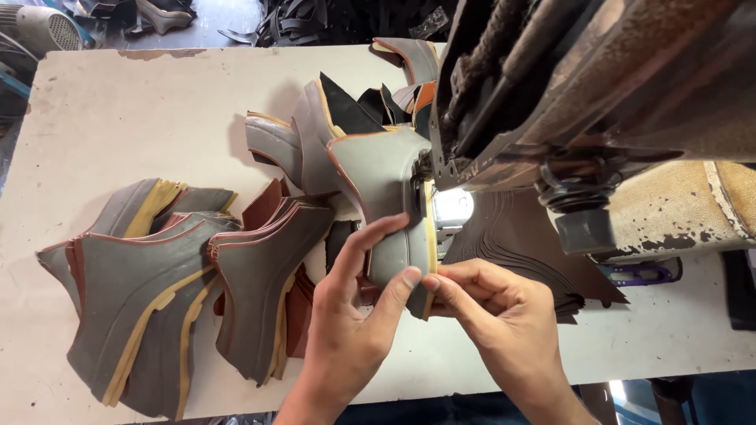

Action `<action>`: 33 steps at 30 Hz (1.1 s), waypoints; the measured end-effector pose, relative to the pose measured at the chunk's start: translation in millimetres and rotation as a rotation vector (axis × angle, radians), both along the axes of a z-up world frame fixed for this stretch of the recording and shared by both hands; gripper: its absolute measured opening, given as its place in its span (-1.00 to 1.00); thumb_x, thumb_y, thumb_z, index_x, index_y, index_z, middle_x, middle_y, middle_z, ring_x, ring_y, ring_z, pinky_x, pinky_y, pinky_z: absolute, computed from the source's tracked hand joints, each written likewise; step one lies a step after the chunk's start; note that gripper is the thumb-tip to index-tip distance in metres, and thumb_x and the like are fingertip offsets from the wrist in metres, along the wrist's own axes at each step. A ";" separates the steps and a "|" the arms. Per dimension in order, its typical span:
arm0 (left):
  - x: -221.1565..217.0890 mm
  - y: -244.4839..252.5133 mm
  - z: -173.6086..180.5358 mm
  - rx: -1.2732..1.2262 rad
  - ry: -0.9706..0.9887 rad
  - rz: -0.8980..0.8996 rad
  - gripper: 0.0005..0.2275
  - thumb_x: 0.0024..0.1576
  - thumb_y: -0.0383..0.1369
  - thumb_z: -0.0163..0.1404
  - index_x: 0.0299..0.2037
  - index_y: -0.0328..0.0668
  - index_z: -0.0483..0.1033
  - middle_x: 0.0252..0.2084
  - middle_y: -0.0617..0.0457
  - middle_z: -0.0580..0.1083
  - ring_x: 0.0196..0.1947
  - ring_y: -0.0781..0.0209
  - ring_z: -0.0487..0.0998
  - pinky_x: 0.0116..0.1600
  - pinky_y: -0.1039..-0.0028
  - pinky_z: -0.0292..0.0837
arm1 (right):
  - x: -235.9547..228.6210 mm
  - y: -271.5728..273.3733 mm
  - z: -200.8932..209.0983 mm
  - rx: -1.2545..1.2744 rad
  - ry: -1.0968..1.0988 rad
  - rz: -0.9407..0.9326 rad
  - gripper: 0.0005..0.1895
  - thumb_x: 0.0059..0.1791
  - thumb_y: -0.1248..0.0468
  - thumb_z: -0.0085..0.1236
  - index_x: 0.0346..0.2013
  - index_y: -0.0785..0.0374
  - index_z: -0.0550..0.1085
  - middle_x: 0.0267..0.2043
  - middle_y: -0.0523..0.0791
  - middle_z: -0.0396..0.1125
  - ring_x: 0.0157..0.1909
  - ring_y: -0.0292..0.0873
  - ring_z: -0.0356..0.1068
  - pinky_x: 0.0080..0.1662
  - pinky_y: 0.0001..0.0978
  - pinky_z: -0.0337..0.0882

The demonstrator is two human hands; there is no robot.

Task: Stitching together leather shoe upper components using an industrial sewing machine.

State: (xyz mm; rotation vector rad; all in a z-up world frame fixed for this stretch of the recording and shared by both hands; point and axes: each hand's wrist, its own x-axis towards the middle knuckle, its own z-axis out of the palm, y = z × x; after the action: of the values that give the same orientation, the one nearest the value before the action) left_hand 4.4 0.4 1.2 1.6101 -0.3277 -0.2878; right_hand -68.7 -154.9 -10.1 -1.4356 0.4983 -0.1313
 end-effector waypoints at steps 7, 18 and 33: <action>20.9 -3.2 -17.0 -0.161 0.083 -0.066 -0.68 0.19 -0.53 0.09 0.16 -0.18 0.43 -0.28 0.16 0.51 -0.33 0.50 0.52 -0.21 0.63 0.50 | 12.8 1.3 7.5 0.061 -0.066 0.066 -0.80 0.02 0.41 0.12 -0.19 0.55 0.58 -0.27 0.04 0.56 -0.25 -0.12 0.62 -0.12 -0.21 0.60; 46.9 -35.1 -6.1 -0.317 0.092 0.063 -0.81 0.25 -0.52 0.05 0.04 -0.22 0.40 -0.42 0.18 0.43 -0.58 0.56 0.35 -0.58 0.68 0.21 | 27.3 -41.0 25.8 -0.370 -0.037 -0.069 -0.74 0.08 0.23 0.07 -0.24 0.38 0.62 -0.33 -0.06 0.58 -0.28 -0.19 0.59 -0.26 -0.38 0.58; 66.4 81.0 -40.5 0.960 -0.750 0.189 -0.57 0.12 -0.26 0.17 0.20 -0.16 0.50 0.04 -0.06 0.55 0.08 0.03 0.47 0.14 0.19 0.33 | -10.7 -162.6 -75.6 -1.096 0.483 0.041 -0.37 -0.21 -0.13 0.39 -0.04 0.22 0.57 -0.19 -0.03 0.54 -0.21 -0.04 0.54 -0.14 -0.13 0.50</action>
State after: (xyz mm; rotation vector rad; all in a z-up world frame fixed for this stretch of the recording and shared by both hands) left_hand 70.8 81.4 -39.3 2.6573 -0.6595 0.3971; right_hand -79.4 -317.5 -85.7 -2.5771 0.8540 -0.0104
